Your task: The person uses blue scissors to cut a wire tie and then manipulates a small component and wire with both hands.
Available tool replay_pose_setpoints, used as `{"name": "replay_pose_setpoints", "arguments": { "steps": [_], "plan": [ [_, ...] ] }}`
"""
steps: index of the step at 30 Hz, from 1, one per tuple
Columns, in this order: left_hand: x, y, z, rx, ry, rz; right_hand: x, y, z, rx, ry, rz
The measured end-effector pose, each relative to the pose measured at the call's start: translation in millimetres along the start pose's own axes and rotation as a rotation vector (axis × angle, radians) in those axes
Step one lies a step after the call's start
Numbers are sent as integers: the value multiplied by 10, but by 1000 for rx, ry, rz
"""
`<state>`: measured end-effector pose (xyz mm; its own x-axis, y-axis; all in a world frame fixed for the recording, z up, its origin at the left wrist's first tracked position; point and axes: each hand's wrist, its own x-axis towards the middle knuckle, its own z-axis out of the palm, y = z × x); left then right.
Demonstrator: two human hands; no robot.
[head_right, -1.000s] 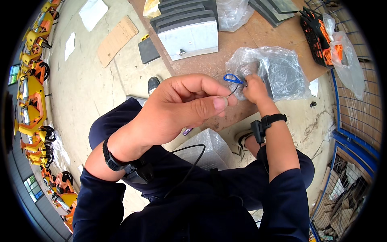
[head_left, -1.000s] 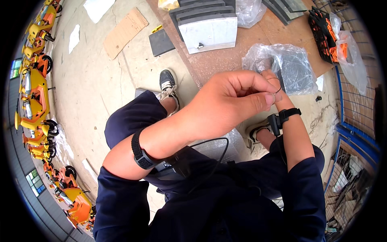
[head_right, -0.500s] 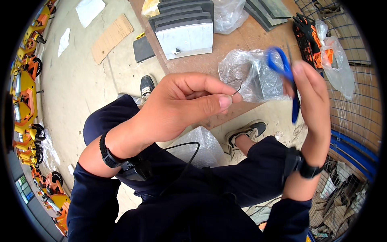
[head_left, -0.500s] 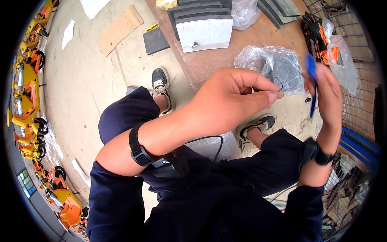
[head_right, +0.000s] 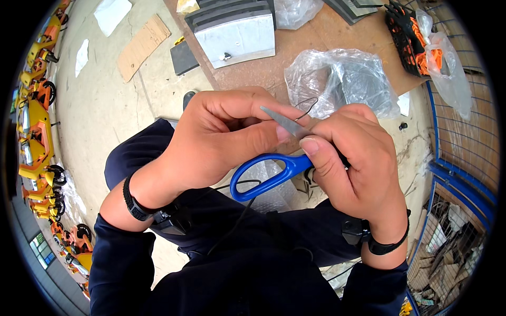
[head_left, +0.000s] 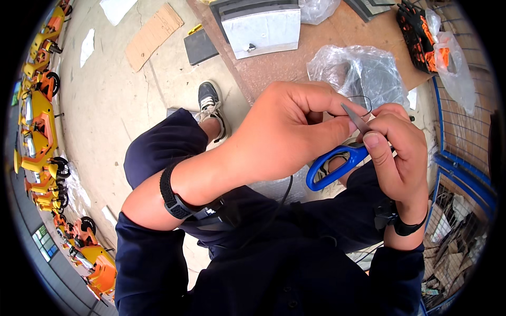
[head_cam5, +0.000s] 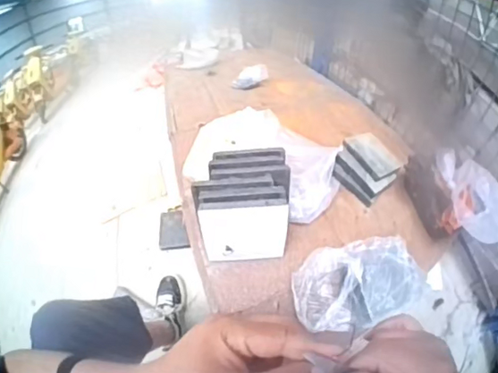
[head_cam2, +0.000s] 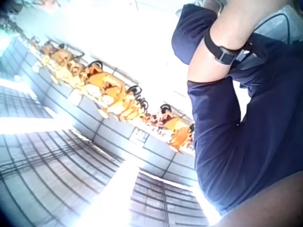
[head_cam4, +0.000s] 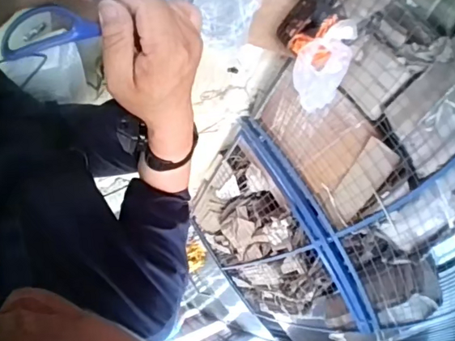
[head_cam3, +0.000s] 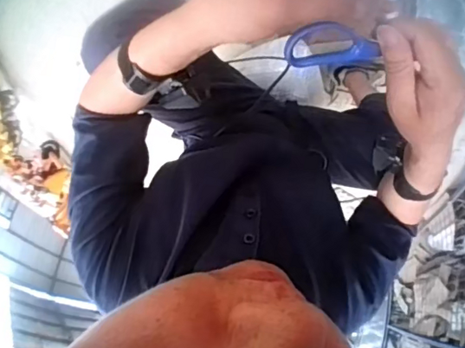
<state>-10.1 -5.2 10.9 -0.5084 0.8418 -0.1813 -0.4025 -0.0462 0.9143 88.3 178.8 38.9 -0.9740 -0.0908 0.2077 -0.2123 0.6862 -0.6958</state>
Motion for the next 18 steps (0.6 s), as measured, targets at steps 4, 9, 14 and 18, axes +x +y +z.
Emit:
{"name": "replay_pose_setpoints", "arguments": {
  "steps": [4, 9, 14, 18],
  "plan": [
    [5, 7, 2, 41, 8, -20, -2, 5, 4, -15, 3, 11],
    [16, -18, 7, 38, 28, -24, -13, 20, -4, -3, -8, 40],
    [20, -45, -5, 27, 29, -18, -13, 30, -19, 25, -15, 65],
    [12, -67, -2, 65, 52, 34, -26, 57, -39, 73, -14, 94]
  ]
}}
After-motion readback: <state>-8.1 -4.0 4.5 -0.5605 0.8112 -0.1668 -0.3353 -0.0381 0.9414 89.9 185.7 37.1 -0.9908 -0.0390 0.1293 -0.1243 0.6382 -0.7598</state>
